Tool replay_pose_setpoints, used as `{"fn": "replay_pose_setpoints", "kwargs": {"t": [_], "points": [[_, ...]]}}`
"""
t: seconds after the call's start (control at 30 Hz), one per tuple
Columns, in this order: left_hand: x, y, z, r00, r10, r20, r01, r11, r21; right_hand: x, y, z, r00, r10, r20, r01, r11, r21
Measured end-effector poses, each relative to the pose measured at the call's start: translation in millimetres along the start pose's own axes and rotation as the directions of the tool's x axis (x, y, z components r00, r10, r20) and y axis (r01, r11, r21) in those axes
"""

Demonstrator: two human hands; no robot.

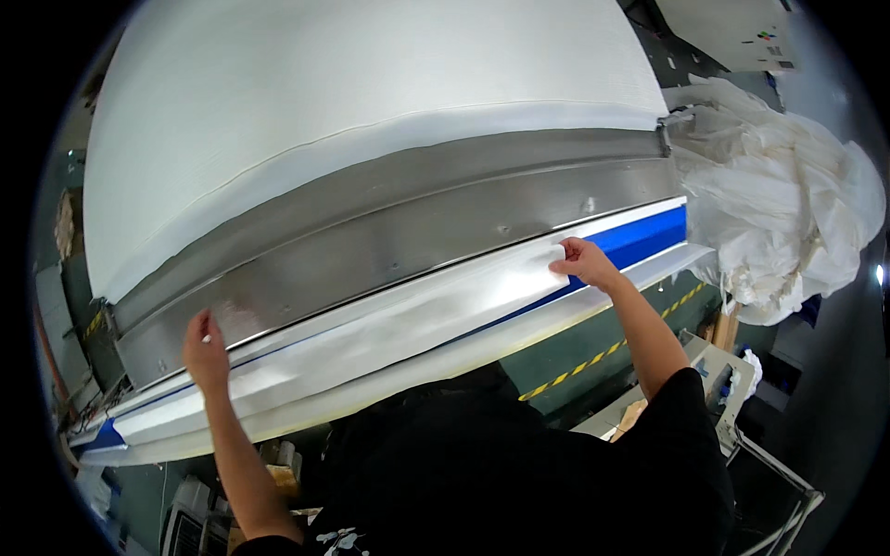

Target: The person repeatedly feeds large white sheets of material into a machine's roller mechanism. They align the sheets by hand, push them through the rollers, and then retrieve them from the other side to repeat the process. The task involves continuous manual handling of the sheets to maintain the machine's operation.

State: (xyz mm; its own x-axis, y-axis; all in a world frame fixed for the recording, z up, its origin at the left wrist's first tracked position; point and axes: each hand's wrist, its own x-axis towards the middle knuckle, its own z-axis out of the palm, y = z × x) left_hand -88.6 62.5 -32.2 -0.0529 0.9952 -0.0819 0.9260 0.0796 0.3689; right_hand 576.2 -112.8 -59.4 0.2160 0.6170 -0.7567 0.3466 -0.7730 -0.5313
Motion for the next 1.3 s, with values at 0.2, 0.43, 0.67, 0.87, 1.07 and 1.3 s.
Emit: {"fn": "replay_pose_setpoints", "kwargs": {"t": [0.2, 0.43, 0.67, 0.87, 1.07, 1.3], "points": [[-49.3, 100.0, 17.9, 0.991, 0.123, 0.049, -0.106, 0.959, -0.261, -26.1, -48.5, 89.6, 0.991, -0.130, 0.000, 0.130, 0.990, -0.051], [-95.0, 205.6, 28.5, 0.663, 0.674, 0.327, -0.418, 0.695, -0.584, -67.9, -102.9, 167.0, 0.857, -0.462, 0.229, 0.498, 0.856, -0.137], [-95.9, 180.7, 21.1, 0.448, 0.633, 0.631, -0.513, 0.761, -0.398, -79.2, -155.6, 189.6, 0.686, -0.554, 0.472, 0.614, 0.789, 0.034], [-104.9, 167.0, 4.9, 0.467, 0.592, 0.657, -0.510, 0.787, -0.346, -32.4, -202.7, 248.5, 0.543, -0.413, 0.731, 0.015, 0.875, 0.484], [-113.8, 179.7, 4.6, 0.527, 0.621, 0.580, -0.464, 0.782, -0.416, -26.8, -212.3, 313.1, 0.281, -0.129, 0.951, -0.487, 0.835, 0.257], [-104.8, 156.8, -19.0, 0.822, 0.511, 0.250, -0.369, 0.813, -0.451, -36.8, -192.9, 292.3, 0.476, 0.021, 0.879, -0.411, 0.889, 0.201]]}}
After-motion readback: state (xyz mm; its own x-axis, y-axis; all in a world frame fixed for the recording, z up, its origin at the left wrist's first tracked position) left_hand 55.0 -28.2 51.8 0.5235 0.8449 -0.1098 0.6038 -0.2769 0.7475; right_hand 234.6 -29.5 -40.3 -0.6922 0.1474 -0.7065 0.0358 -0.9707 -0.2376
